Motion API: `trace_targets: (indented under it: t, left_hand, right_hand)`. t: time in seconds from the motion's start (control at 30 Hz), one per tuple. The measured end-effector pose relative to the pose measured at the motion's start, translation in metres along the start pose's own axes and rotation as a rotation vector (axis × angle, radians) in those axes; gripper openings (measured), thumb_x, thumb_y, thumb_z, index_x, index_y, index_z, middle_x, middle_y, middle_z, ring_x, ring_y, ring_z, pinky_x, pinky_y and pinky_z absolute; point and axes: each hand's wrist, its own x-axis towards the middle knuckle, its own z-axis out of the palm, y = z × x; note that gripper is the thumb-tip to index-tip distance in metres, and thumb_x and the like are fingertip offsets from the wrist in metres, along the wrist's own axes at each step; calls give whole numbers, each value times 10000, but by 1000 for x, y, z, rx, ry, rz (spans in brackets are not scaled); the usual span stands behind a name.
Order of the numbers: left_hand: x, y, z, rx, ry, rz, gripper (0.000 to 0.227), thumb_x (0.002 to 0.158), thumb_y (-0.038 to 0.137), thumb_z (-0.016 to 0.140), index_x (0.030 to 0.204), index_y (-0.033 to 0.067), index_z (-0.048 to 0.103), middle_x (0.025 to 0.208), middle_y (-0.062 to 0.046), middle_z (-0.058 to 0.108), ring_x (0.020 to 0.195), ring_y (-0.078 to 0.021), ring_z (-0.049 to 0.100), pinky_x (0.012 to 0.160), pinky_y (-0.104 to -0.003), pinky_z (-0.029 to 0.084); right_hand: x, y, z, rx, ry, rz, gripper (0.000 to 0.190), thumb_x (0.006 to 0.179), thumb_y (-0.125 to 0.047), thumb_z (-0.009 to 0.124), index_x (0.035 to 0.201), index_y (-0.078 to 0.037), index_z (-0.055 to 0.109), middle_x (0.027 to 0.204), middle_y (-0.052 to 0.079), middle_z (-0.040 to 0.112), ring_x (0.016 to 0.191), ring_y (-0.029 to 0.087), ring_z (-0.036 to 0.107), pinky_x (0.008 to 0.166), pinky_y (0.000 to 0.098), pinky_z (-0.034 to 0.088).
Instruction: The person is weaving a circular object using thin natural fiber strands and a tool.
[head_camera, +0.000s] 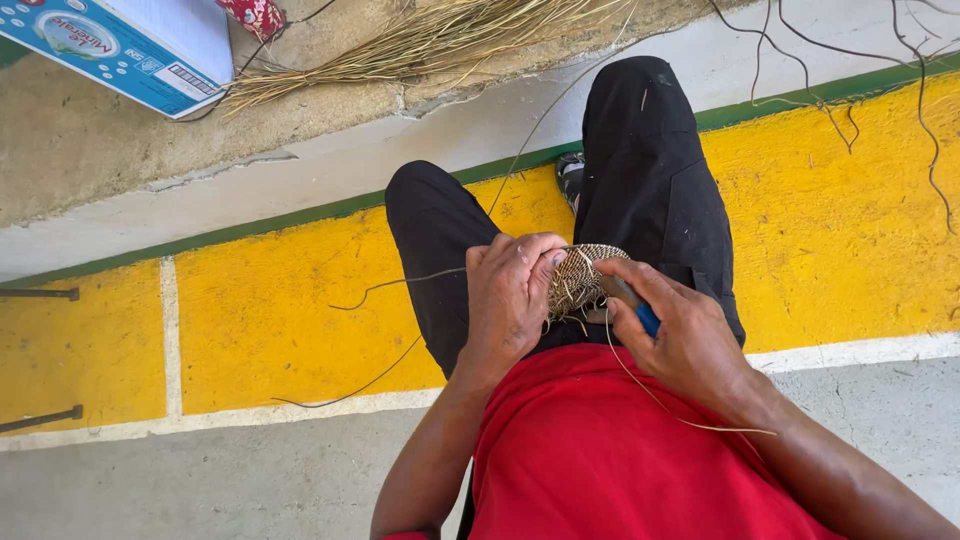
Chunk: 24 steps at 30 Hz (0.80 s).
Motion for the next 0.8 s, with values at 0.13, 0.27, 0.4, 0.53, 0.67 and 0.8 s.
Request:
trace_targets:
  t: [0.13, 0.27, 0.4, 0.53, 0.67, 0.8]
  left_hand:
    - [-3, 1, 5, 9, 24, 5, 136, 1038, 222, 624, 1097, 123, 696, 965, 28, 733, 864, -166, 608, 870, -355, 362]
    - [-3, 4, 5, 18, 28, 0, 124, 1029, 212, 641, 1098, 128, 699, 948, 31, 736, 850, -163, 604, 863, -351, 361]
    - [-7, 2, 7, 26, 37, 28, 115, 1024, 191, 656, 1115, 127, 689, 944, 20, 737, 849, -161, 604, 871, -353, 362]
    - [-14, 6, 10, 32, 55, 74, 133, 1039, 166, 638, 1155, 110, 672, 977, 9, 735, 883, -162, 621, 891, -354, 361]
    - [-17, 8, 9, 44, 81, 106, 124, 1032, 137, 636, 1147, 99, 663, 960, 0, 717, 880, -178, 623, 897, -367, 367]
    - [-19, 8, 10, 9, 83, 90, 131, 1016, 127, 658, 1144, 102, 669, 944, 5, 712, 848, -175, 617, 874, -364, 378]
  right_hand:
    - [-2, -5, -4, 45, -39, 64, 440, 917, -152, 626, 1354, -125, 581, 1139, 174, 743, 972, 335, 765, 815, 431, 602]
    - [-3, -1, -4, 65, -54, 52, 440, 927, -160, 620, 1361, -107, 568, 1132, 188, 745, 971, 337, 767, 824, 435, 601]
    - [-3, -5, -4, 8, -41, 74, 458, 905, -170, 631, 1355, -108, 576, 1081, 206, 741, 925, 358, 762, 793, 436, 613]
    - [-6, -11, -3, 2, -142, 232, 437, 921, -183, 599, 1354, -141, 556, 997, 153, 766, 833, 313, 794, 714, 419, 628]
    - [-4, -1, 0, 127, -55, -21, 424, 967, -144, 599, 1383, -80, 544, 1067, 170, 744, 911, 286, 768, 773, 403, 589]
    - [-2, 29, -2, 523, -311, 379, 487, 1048, -190, 578, 1533, -142, 576, 886, 159, 594, 645, 203, 519, 551, 363, 449]
